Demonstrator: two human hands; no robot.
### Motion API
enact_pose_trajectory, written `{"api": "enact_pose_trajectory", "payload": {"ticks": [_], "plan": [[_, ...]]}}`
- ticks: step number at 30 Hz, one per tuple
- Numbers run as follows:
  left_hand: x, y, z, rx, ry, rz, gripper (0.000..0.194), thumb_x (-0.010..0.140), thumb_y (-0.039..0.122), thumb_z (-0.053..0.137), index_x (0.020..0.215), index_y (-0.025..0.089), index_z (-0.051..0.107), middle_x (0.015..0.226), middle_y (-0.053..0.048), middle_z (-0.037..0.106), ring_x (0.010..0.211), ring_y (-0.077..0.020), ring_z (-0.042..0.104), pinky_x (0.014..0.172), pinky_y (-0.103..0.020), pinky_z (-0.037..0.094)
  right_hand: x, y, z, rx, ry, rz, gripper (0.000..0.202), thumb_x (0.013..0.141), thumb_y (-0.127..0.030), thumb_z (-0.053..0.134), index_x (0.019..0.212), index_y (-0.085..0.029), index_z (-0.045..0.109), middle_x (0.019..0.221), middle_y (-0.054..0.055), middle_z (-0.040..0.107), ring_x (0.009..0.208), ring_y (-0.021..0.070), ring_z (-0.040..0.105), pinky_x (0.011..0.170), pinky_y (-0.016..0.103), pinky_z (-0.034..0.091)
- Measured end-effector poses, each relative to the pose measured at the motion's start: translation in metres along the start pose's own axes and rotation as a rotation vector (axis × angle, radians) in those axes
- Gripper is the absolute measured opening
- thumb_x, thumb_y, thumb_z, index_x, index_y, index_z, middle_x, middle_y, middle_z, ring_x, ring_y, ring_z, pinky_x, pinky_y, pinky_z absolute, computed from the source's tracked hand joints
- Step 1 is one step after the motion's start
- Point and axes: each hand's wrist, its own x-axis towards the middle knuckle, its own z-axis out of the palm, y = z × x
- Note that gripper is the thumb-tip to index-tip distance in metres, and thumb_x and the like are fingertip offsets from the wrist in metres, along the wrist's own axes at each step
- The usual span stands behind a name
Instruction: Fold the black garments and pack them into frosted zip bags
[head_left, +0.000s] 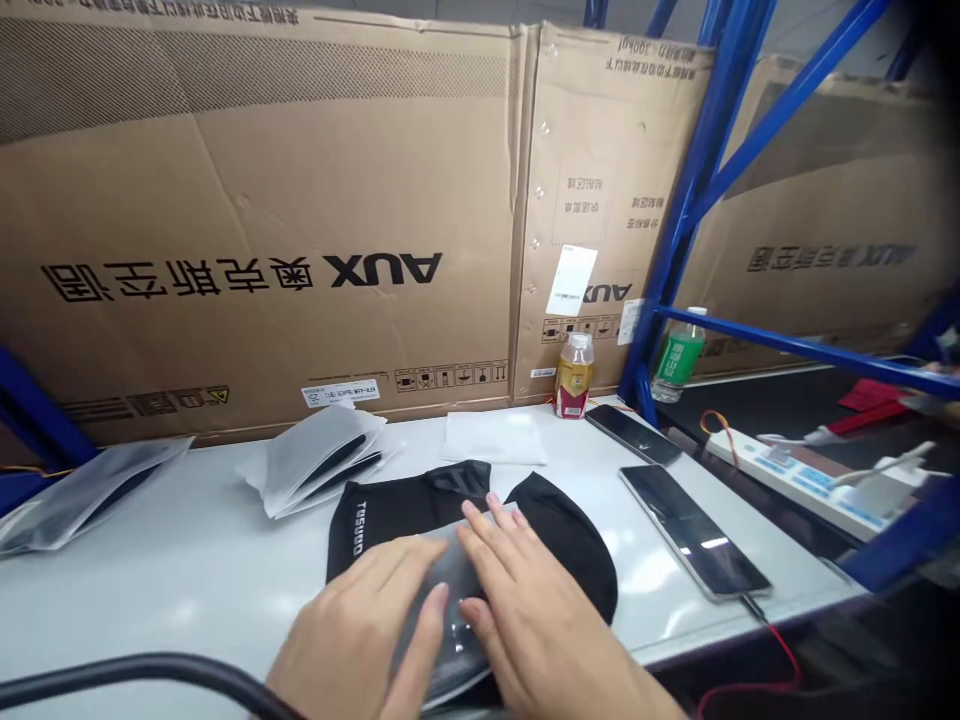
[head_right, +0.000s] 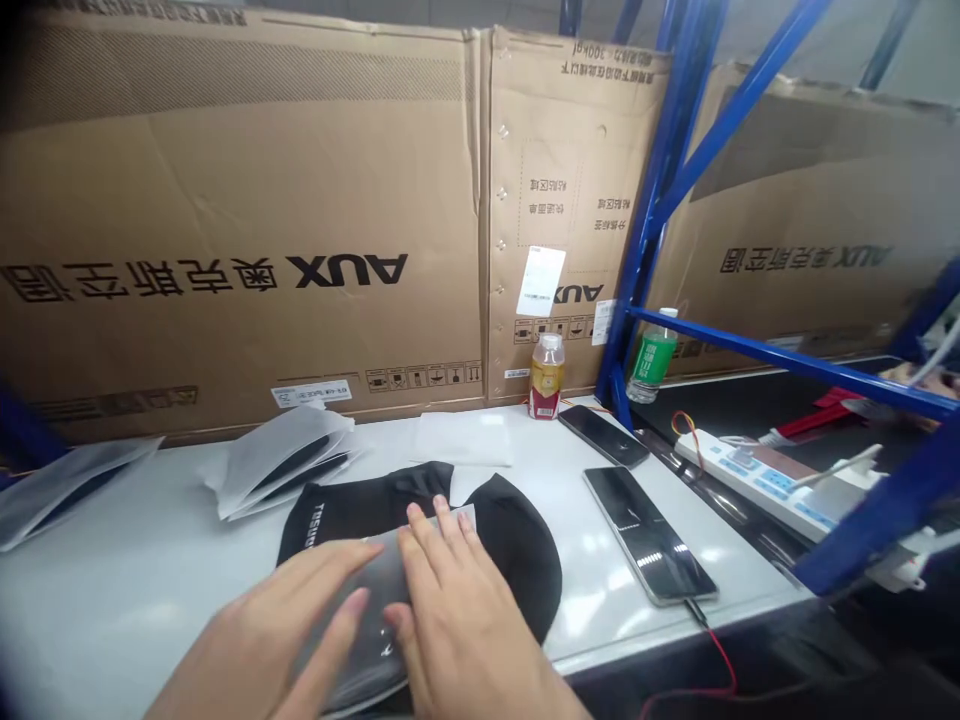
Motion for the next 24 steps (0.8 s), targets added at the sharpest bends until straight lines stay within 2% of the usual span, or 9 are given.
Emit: {"api": "enact_pose_trajectory", "payload": {"ticks": [3,5,8,10,12,15,19,21,24], "plan": [[0.005,0.003,0.040,0.131,-0.145,0.052,0.054,0.109,0.041,0.047,0.155,0.015,0.055,0.158,-0.014,0.056,0.144,-0.0356,0.056,0.111,-0.050,0.058,0.009,-0.011,0.042,-0.013,-0.149,0.037,0.063,0.103,-0.024,0.047,0.162,-0.003,0.041,0.170,0.016,0.035,0.157,0.0392,0.036,0.124,0.056,0.042],[0.000,-0.002,0.059,0.127,-0.238,0.035,0.061,0.111,0.042,0.043,0.165,0.013,0.039,0.165,-0.016,0.044,0.151,-0.0362,0.047,0.115,-0.053,0.054,0.010,-0.009,0.049,0.009,-0.195,0.066,0.065,0.103,-0.026,0.048,0.162,-0.002,0.039,0.170,0.017,0.032,0.157,0.0401,0.034,0.125,0.057,0.040],[-0.013,-0.011,0.067,0.066,-0.282,0.038,0.080,0.111,0.048,0.045,0.173,0.020,0.003,0.172,-0.015,0.029,0.156,-0.0356,0.039,0.119,-0.054,0.050,0.006,0.005,0.025,0.158,-0.275,0.038,0.067,0.106,-0.031,0.051,0.165,-0.004,0.035,0.171,0.016,0.028,0.159,0.0352,0.032,0.127,0.053,0.038],[-0.018,-0.013,0.064,0.033,-0.276,0.047,0.089,0.110,0.050,0.049,0.171,0.023,-0.010,0.173,-0.014,0.025,0.157,-0.0366,0.036,0.120,-0.056,0.048,0.002,0.020,-0.004,0.310,-0.396,-0.029,0.079,0.100,-0.038,0.068,0.166,-0.011,0.034,0.170,0.014,0.030,0.158,0.0323,0.036,0.126,0.047,0.040],[-0.019,-0.013,0.059,0.000,-0.282,0.034,0.089,0.110,0.049,0.050,0.171,0.025,-0.010,0.173,-0.013,0.024,0.157,-0.0371,0.035,0.121,-0.057,0.046,-0.003,0.034,-0.030,0.370,-0.456,-0.034,0.082,0.089,-0.032,0.082,0.162,-0.022,0.046,0.167,0.010,0.042,0.154,0.0316,0.043,0.124,0.046,0.043],[-0.015,-0.012,0.051,-0.052,-0.307,-0.007,0.083,0.110,0.047,0.050,0.172,0.028,-0.002,0.173,-0.010,0.024,0.157,-0.0366,0.035,0.121,-0.056,0.046,-0.011,0.048,-0.050,0.348,-0.413,0.044,0.065,0.084,-0.010,0.079,0.144,-0.032,0.067,0.154,0.004,0.062,0.142,0.0291,0.060,0.120,0.044,0.049],[-0.003,-0.014,0.032,-0.102,-0.360,-0.029,0.074,0.111,0.047,0.049,0.171,0.036,0.006,0.172,-0.005,0.028,0.156,-0.0339,0.037,0.117,-0.052,0.053,-0.017,0.053,-0.052,0.337,-0.300,0.056,0.051,0.085,-0.001,0.063,0.122,-0.034,0.077,0.123,-0.001,0.080,0.105,0.0204,0.079,0.090,0.027,0.062],[0.003,-0.014,0.021,-0.115,-0.378,0.003,0.074,0.110,0.050,0.050,0.171,0.040,0.009,0.171,-0.003,0.030,0.155,-0.0342,0.039,0.114,-0.052,0.055,-0.017,0.052,-0.049,0.318,-0.262,0.062,0.048,0.086,0.001,0.057,0.115,-0.031,0.077,0.107,-0.002,0.082,0.091,0.0181,0.079,0.082,0.025,0.060],[0.008,-0.007,0.014,-0.113,-0.367,0.109,0.085,0.103,0.061,0.059,0.171,0.041,0.012,0.169,-0.003,0.033,0.153,-0.0385,0.040,0.113,-0.058,0.055,-0.015,0.049,-0.048,0.281,-0.225,0.054,0.038,0.088,0.001,0.056,0.106,-0.027,0.075,0.094,-0.001,0.078,0.087,0.0185,0.075,0.079,0.026,0.057]]}}
